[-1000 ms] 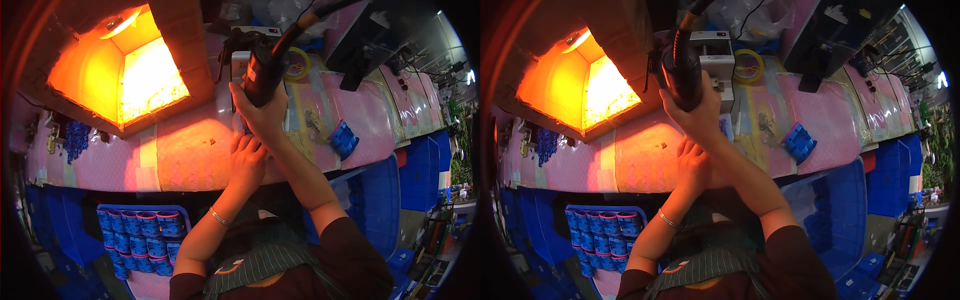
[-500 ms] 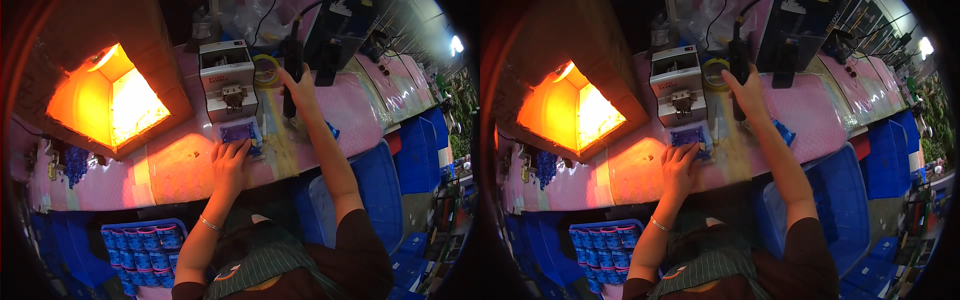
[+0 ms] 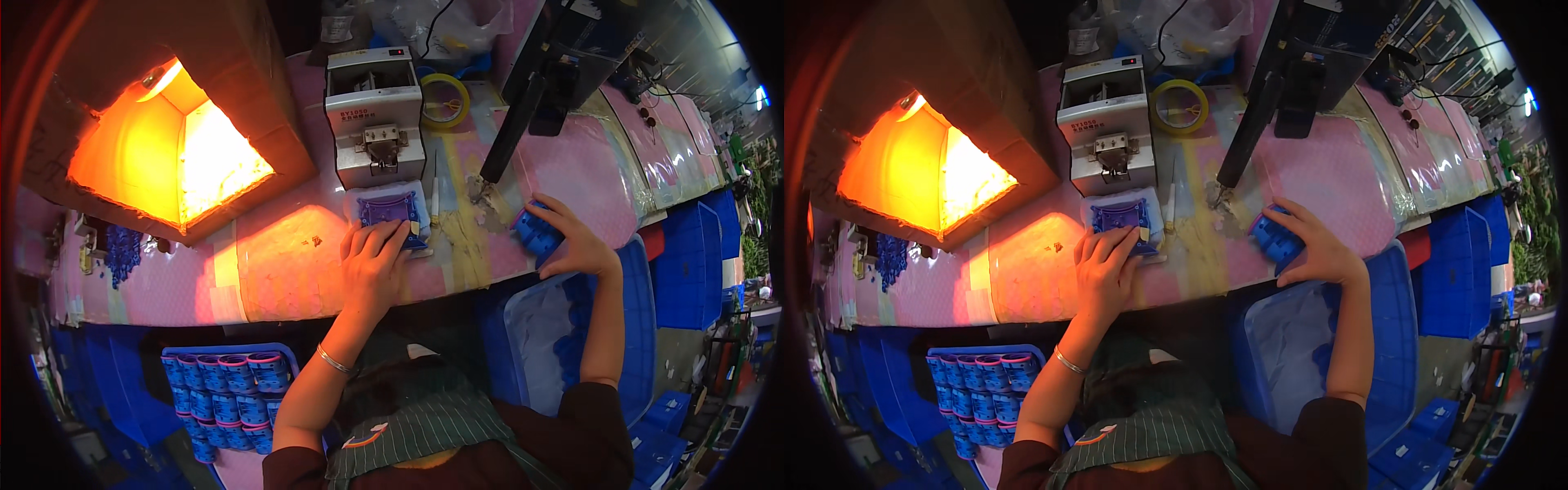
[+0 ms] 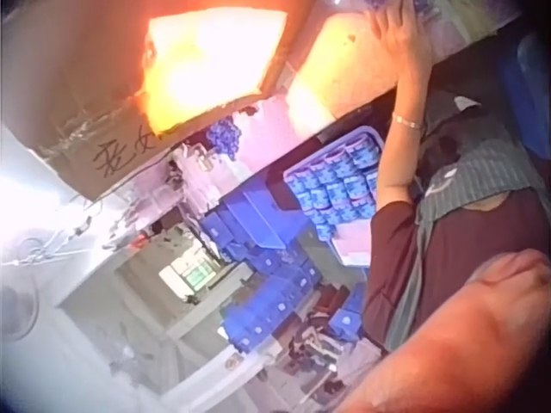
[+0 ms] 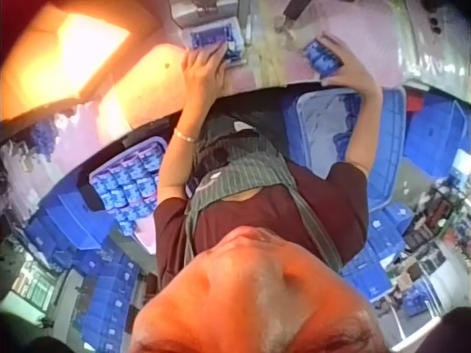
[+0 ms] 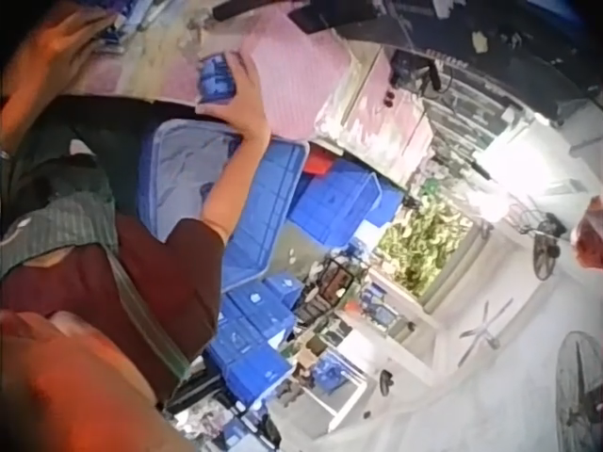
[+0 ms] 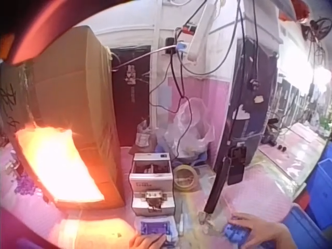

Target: Assemble small blue toy components using an electric power tool and a heat box at a factory workbench.

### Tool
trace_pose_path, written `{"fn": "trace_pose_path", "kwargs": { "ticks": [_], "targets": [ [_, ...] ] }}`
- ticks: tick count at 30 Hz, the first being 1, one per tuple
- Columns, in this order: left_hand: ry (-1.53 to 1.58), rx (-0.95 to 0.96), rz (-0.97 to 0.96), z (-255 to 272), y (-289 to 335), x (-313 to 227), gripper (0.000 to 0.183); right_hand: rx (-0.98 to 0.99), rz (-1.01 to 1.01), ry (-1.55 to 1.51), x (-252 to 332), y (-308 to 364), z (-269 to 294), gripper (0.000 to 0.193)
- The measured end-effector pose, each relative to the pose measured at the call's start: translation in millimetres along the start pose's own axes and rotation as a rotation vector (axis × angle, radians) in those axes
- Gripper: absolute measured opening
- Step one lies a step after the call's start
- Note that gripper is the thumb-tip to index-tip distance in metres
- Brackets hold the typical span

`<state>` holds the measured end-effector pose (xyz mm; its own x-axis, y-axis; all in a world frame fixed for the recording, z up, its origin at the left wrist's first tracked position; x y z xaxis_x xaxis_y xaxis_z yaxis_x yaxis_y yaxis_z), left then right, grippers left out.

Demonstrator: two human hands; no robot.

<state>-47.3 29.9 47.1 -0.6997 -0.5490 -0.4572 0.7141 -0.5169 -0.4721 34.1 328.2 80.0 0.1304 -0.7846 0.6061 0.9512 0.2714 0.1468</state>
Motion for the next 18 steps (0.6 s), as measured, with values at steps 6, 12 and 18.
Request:
{"fn": "trace_pose_path", "kwargs": {
  "ticks": [6, 12, 18],
  "targets": [
    [0.084, -0.053, -0.011, 16, 4, 0, 0.037, -0.213, -0.155, 0.083, 11, -18, -10, 0.1],
    [0.319, -0.175, 0.151, 42, 17, 27, 0.028, -0.437, 0.184, 0.099, 114, -73, -35, 0.097],
    [0.415, -0.23, 0.252, 47, 25, 48, 0.026, -0.469, 0.252, 0.203, 146, -124, -69, 0.097]
  ]
}}
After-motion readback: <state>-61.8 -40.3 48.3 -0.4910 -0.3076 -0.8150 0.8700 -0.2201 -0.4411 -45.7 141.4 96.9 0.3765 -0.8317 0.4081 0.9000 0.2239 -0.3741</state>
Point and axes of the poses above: each hand's wrist, its own y-axis away from the middle knuckle, its own z-axis out of the back of the hand, x = y × z, the point moved 7 cm from there along -y, towards the middle knuckle, and after that the axes turned 5 degrees about x, right-handed, at the moved point
